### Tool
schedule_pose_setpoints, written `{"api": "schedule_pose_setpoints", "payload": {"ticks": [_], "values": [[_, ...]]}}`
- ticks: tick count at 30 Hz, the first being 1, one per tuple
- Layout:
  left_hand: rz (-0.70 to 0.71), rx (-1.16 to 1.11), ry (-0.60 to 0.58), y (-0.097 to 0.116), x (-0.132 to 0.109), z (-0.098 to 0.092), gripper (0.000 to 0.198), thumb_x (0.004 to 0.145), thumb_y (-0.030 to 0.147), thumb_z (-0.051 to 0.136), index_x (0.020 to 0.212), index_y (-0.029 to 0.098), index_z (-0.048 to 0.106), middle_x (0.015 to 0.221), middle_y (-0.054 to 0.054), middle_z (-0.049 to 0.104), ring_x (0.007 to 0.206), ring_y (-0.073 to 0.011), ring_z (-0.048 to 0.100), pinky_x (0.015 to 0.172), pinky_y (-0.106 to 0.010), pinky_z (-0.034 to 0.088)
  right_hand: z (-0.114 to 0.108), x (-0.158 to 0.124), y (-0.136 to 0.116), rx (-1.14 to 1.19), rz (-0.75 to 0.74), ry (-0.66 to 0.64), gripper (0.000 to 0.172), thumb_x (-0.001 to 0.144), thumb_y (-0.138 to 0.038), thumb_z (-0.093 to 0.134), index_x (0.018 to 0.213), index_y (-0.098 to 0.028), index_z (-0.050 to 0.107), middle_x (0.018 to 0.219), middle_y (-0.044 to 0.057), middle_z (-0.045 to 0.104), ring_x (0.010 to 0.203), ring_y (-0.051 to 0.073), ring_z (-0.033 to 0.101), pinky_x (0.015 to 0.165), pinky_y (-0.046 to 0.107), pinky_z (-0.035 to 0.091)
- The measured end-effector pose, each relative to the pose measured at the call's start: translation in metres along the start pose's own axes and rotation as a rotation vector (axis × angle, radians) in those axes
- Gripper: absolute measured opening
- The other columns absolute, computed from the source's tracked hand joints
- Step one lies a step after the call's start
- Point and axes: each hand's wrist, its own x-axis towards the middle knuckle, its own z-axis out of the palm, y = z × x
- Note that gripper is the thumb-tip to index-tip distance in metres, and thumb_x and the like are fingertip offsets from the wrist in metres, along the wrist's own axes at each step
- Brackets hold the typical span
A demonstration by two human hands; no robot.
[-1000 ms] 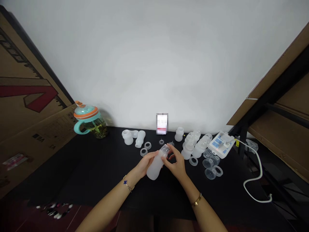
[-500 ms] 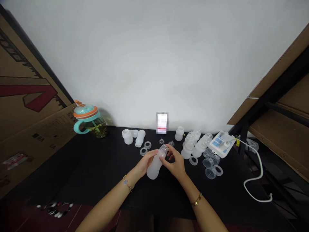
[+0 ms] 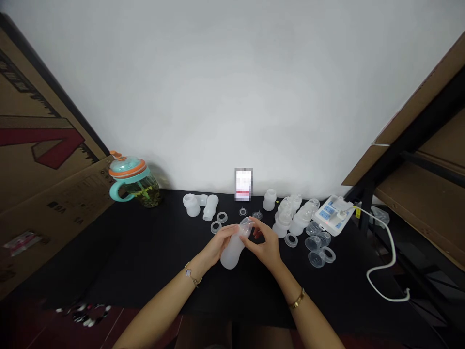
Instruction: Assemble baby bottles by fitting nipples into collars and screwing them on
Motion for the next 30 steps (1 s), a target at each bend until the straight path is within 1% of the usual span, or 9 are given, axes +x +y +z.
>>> {"api": "schedule_pose_setpoints", "payload": {"ticks": [6,11,13,16,18,21,24,27,30], "values": [[0.007,0.004,-0.009,-0.0024,0.0004,-0.0011,0.030,0.075,0.038,0.080,0.090,0.013,0.076,0.078,-0.004,0.070,0.068,-0.0148,0.060,0.069,-0.028,0.043,-0.0018,-0.0009,0.0031,-0.031,-0.040,0.000,0.048,0.080,-0.039,0.074,0.125,-0.028,0.064,0.088,0.003,0.072,0.063,0.017,0.060,0.062,0.035,0.057],[-0.004,-0.011,0.006,-0.0048,0.0017,-0.0015,0.031,0.074,0.036,0.081,0.091,0.012,0.074,0.078,-0.004,0.070,0.069,-0.0149,0.060,0.070,-0.028,0.044,-0.0024,-0.0001,0.0018,-0.017,-0.044,0.005,0.047,0.079,-0.037,0.075,0.123,-0.027,0.065,0.088,0.003,0.072,0.063,0.017,0.059,0.061,0.034,0.057],[-0.011,-0.048,-0.005,-0.0058,0.0020,-0.0021,0.030,0.075,0.037,0.080,0.091,0.012,0.073,0.078,-0.004,0.070,0.069,-0.0162,0.061,0.071,-0.030,0.046,-0.0018,0.0003,0.0013,0.010,-0.011,0.006,0.047,0.079,-0.036,0.075,0.124,-0.027,0.064,0.091,0.003,0.073,0.065,0.018,0.061,0.061,0.034,0.057],[-0.072,-0.143,-0.070,-0.0057,0.0016,-0.0025,0.034,0.079,0.043,0.074,0.095,0.013,0.071,0.083,-0.009,0.071,0.072,-0.0211,0.065,0.074,-0.035,0.051,-0.0005,0.0002,0.0024,0.061,0.055,0.003,0.049,0.080,-0.035,0.073,0.127,-0.028,0.062,0.099,0.004,0.074,0.070,0.018,0.064,0.060,0.032,0.057],[-0.093,-0.188,-0.083,-0.0043,0.0009,-0.0022,0.033,0.079,0.040,0.074,0.099,0.014,0.070,0.089,-0.010,0.072,0.077,-0.0234,0.067,0.074,-0.037,0.053,0.0005,0.0000,0.0043,0.100,0.083,-0.011,0.050,0.082,-0.035,0.072,0.130,-0.028,0.059,0.104,0.005,0.074,0.074,0.019,0.065,0.060,0.032,0.058],[-0.060,-0.181,-0.046,-0.0019,0.0005,-0.0015,0.030,0.076,0.032,0.077,0.100,0.015,0.070,0.091,-0.009,0.072,0.078,-0.0220,0.066,0.074,-0.035,0.053,0.0023,-0.0002,0.0069,0.159,0.099,-0.041,0.052,0.085,-0.035,0.069,0.134,-0.027,0.056,0.112,0.007,0.072,0.083,0.020,0.067,0.062,0.031,0.059],[0.008,-0.117,-0.024,-0.0008,0.0013,-0.0016,0.033,0.074,0.030,0.080,0.102,0.014,0.071,0.092,-0.007,0.072,0.079,-0.0184,0.065,0.073,-0.029,0.049,0.0041,0.0001,0.0081,0.172,0.103,-0.052,0.055,0.084,-0.035,0.070,0.136,-0.026,0.054,0.123,0.010,0.068,0.094,0.023,0.066,0.062,0.031,0.059],[0.049,-0.052,-0.002,-0.0012,0.0018,-0.0024,0.037,0.071,0.029,0.082,0.104,0.015,0.071,0.092,-0.006,0.072,0.078,-0.0170,0.063,0.071,-0.026,0.046,0.0053,0.0006,0.0087,0.153,0.107,-0.060,0.056,0.083,-0.036,0.072,0.136,-0.026,0.055,0.127,0.011,0.065,0.093,0.022,0.065,0.060,0.031,0.060],[0.058,-0.019,0.020,-0.0029,0.0020,-0.0032,0.037,0.070,0.029,0.083,0.102,0.015,0.072,0.090,-0.005,0.071,0.077,-0.0166,0.062,0.070,-0.027,0.044,0.0056,0.0006,0.0095,0.134,0.099,-0.057,0.055,0.083,-0.036,0.072,0.135,-0.026,0.056,0.125,0.010,0.065,0.090,0.022,0.065,0.059,0.031,0.060]]}}
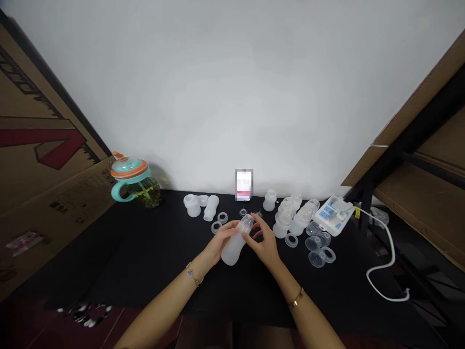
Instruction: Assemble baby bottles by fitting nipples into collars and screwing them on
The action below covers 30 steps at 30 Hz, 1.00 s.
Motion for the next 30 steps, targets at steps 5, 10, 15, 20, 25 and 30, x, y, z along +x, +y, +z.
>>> {"api": "schedule_pose_setpoints", "payload": {"ticks": [5,10,15,20,25,30], "values": [[-0.026,-0.053,-0.016,-0.0045,0.0015,-0.0009,0.033,0.075,0.036,0.080,0.100,0.015,0.072,0.087,-0.005,0.070,0.075,-0.0154,0.060,0.070,-0.026,0.044,-0.0012,-0.0010,-0.0012,-0.076,-0.063,0.048,0.051,0.081,-0.034,0.073,0.129,-0.026,0.060,0.113,0.008,0.070,0.082,0.021,0.066,0.059,0.032,0.060],[-0.063,-0.069,-0.009,-0.0047,0.0016,-0.0008,0.032,0.072,0.032,0.082,0.097,0.015,0.071,0.086,-0.005,0.070,0.073,-0.0154,0.061,0.072,-0.027,0.045,-0.0036,-0.0005,-0.0056,-0.119,-0.112,0.074,0.045,0.079,-0.034,0.074,0.122,-0.024,0.064,0.103,0.007,0.072,0.079,0.021,0.067,0.059,0.032,0.060],[-0.077,-0.056,0.004,-0.0025,0.0013,-0.0001,0.029,0.070,0.032,0.083,0.089,0.014,0.071,0.075,-0.002,0.068,0.065,-0.0140,0.059,0.066,-0.027,0.045,-0.0059,-0.0003,-0.0069,-0.204,-0.185,0.089,0.043,0.079,-0.036,0.075,0.119,-0.024,0.065,0.094,0.005,0.072,0.071,0.019,0.066,0.063,0.035,0.060],[-0.073,-0.037,0.019,-0.0020,0.0004,0.0001,0.026,0.070,0.031,0.082,0.087,0.014,0.071,0.072,-0.002,0.067,0.063,-0.0139,0.058,0.065,-0.027,0.045,-0.0070,-0.0007,-0.0058,-0.241,-0.222,0.077,0.042,0.080,-0.037,0.075,0.119,-0.025,0.064,0.092,0.005,0.072,0.070,0.019,0.065,0.068,0.036,0.059],[-0.097,-0.077,-0.015,-0.0042,0.0004,0.0001,0.025,0.075,0.031,0.078,0.092,0.014,0.071,0.076,-0.004,0.069,0.067,-0.0164,0.062,0.067,-0.029,0.047,-0.0046,-0.0012,-0.0051,-0.229,-0.217,0.098,0.043,0.081,-0.036,0.074,0.121,-0.025,0.064,0.095,0.005,0.072,0.071,0.019,0.065,0.068,0.037,0.059],[-0.216,-0.158,-0.079,-0.0047,0.0003,0.0010,0.034,0.085,0.041,0.066,0.099,0.010,0.071,0.088,-0.013,0.072,0.074,-0.0225,0.066,0.072,-0.036,0.051,-0.0016,-0.0014,-0.0011,-0.156,-0.149,0.081,0.045,0.084,-0.034,0.070,0.127,-0.025,0.061,0.108,0.008,0.071,0.081,0.022,0.067,0.068,0.036,0.060]]}}
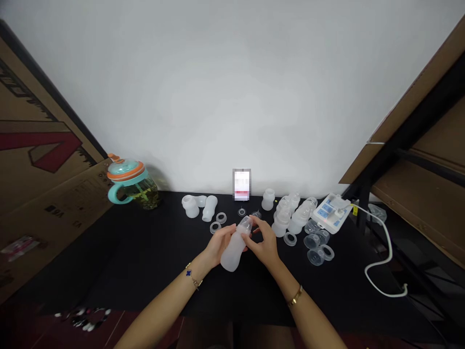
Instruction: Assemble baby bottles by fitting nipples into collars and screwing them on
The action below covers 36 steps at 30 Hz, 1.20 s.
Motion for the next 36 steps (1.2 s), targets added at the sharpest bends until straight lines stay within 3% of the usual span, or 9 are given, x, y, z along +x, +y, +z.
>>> {"api": "schedule_pose_setpoints", "payload": {"ticks": [4,8,13,21,27,33,36], "values": [[0.024,0.014,0.032,0.002,-0.001,-0.001,0.030,0.082,0.035,0.071,0.098,0.010,0.072,0.087,-0.012,0.072,0.076,-0.0224,0.066,0.077,-0.036,0.051,0.002,-0.001,0.003,0.064,0.034,-0.046,0.051,0.086,-0.033,0.068,0.135,-0.026,0.056,0.119,0.009,0.068,0.103,0.026,0.066,0.073,0.036,0.062],[0.139,0.086,0.082,0.003,-0.001,-0.001,0.029,0.073,0.029,0.081,0.097,0.014,0.073,0.086,-0.006,0.072,0.075,-0.0172,0.063,0.074,-0.028,0.047,0.003,0.000,0.003,0.049,0.029,-0.059,0.055,0.084,-0.033,0.070,0.137,-0.025,0.054,0.125,0.011,0.066,0.108,0.026,0.065,0.075,0.038,0.062],[0.154,0.177,0.089,0.001,-0.001,-0.002,0.031,0.072,0.032,0.082,0.096,0.015,0.073,0.085,-0.004,0.070,0.073,-0.0149,0.062,0.070,-0.026,0.045,0.001,0.001,0.000,-0.011,0.004,-0.053,0.046,0.083,-0.034,0.072,0.127,-0.024,0.061,0.116,0.010,0.069,0.098,0.025,0.067,0.073,0.038,0.062],[0.102,0.147,0.079,0.000,-0.004,0.004,0.024,0.073,0.033,0.081,0.084,0.015,0.070,0.069,0.000,0.063,0.061,-0.0115,0.055,0.062,-0.025,0.041,-0.008,0.004,-0.009,-0.139,-0.170,-0.001,0.043,0.078,-0.039,0.076,0.117,-0.025,0.065,0.092,0.006,0.073,0.077,0.023,0.067,0.070,0.039,0.058],[0.094,0.124,0.048,0.001,-0.005,0.006,0.023,0.073,0.031,0.081,0.085,0.015,0.070,0.070,0.000,0.064,0.061,-0.0122,0.056,0.062,-0.025,0.043,-0.009,0.005,-0.010,-0.134,-0.232,0.015,0.043,0.079,-0.035,0.076,0.119,-0.025,0.063,0.093,0.006,0.072,0.076,0.022,0.066,0.069,0.038,0.057],[0.009,0.065,-0.038,0.000,-0.003,0.001,0.036,0.084,0.044,0.068,0.096,0.011,0.073,0.085,-0.012,0.072,0.074,-0.0228,0.065,0.072,-0.034,0.050,-0.007,0.002,-0.006,-0.110,-0.183,0.001,0.049,0.082,-0.035,0.072,0.128,-0.025,0.059,0.102,0.008,0.070,0.082,0.023,0.066,0.068,0.037,0.059],[0.021,0.079,-0.008,0.000,-0.002,0.000,0.034,0.082,0.042,0.070,0.092,0.010,0.074,0.083,-0.013,0.073,0.073,-0.0226,0.065,0.070,-0.033,0.049,-0.006,0.001,-0.003,-0.074,-0.139,-0.016,0.050,0.083,-0.034,0.071,0.131,-0.026,0.058,0.107,0.009,0.070,0.087,0.023,0.066,0.069,0.037,0.060]]}}
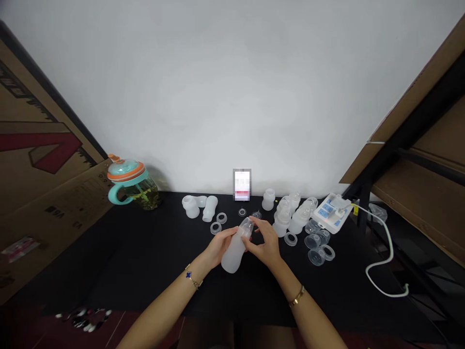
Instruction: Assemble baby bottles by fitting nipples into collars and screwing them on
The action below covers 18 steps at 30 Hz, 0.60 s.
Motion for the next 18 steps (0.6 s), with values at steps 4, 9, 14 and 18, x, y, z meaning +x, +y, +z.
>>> {"api": "schedule_pose_setpoints", "payload": {"ticks": [4,9,14,18], "values": [[0.119,0.051,0.113,0.0007,0.0003,0.0000,0.028,0.075,0.034,0.080,0.092,0.013,0.074,0.079,-0.005,0.071,0.069,-0.0162,0.062,0.067,-0.027,0.046,0.0035,-0.0002,0.0025,0.038,0.049,-0.053,0.059,0.084,-0.035,0.071,0.139,-0.026,0.052,0.122,0.011,0.067,0.100,0.026,0.065,0.069,0.036,0.061],[0.178,0.156,0.131,0.0028,-0.0015,0.0013,0.032,0.072,0.035,0.082,0.095,0.014,0.074,0.083,-0.006,0.071,0.070,-0.0166,0.062,0.067,-0.027,0.045,0.0064,0.0007,0.0015,0.035,0.130,-0.073,0.052,0.084,-0.038,0.071,0.132,-0.025,0.056,0.122,0.011,0.067,0.094,0.024,0.067,0.067,0.036,0.062],[0.146,0.172,0.133,0.0041,-0.0028,0.0036,0.034,0.070,0.036,0.084,0.094,0.013,0.075,0.082,-0.007,0.071,0.069,-0.0167,0.062,0.067,-0.027,0.044,0.0042,0.0025,0.0000,0.031,0.112,-0.044,0.043,0.084,-0.037,0.072,0.123,-0.024,0.061,0.106,0.008,0.070,0.086,0.022,0.068,0.067,0.036,0.061],[0.129,0.177,0.128,0.0025,-0.0021,0.0032,0.033,0.070,0.035,0.084,0.093,0.014,0.075,0.080,-0.005,0.071,0.067,-0.0153,0.061,0.067,-0.027,0.045,0.0006,0.0035,-0.0006,0.018,0.034,-0.002,0.041,0.082,-0.036,0.074,0.119,-0.023,0.063,0.100,0.007,0.071,0.081,0.021,0.068,0.066,0.035,0.060]]}}
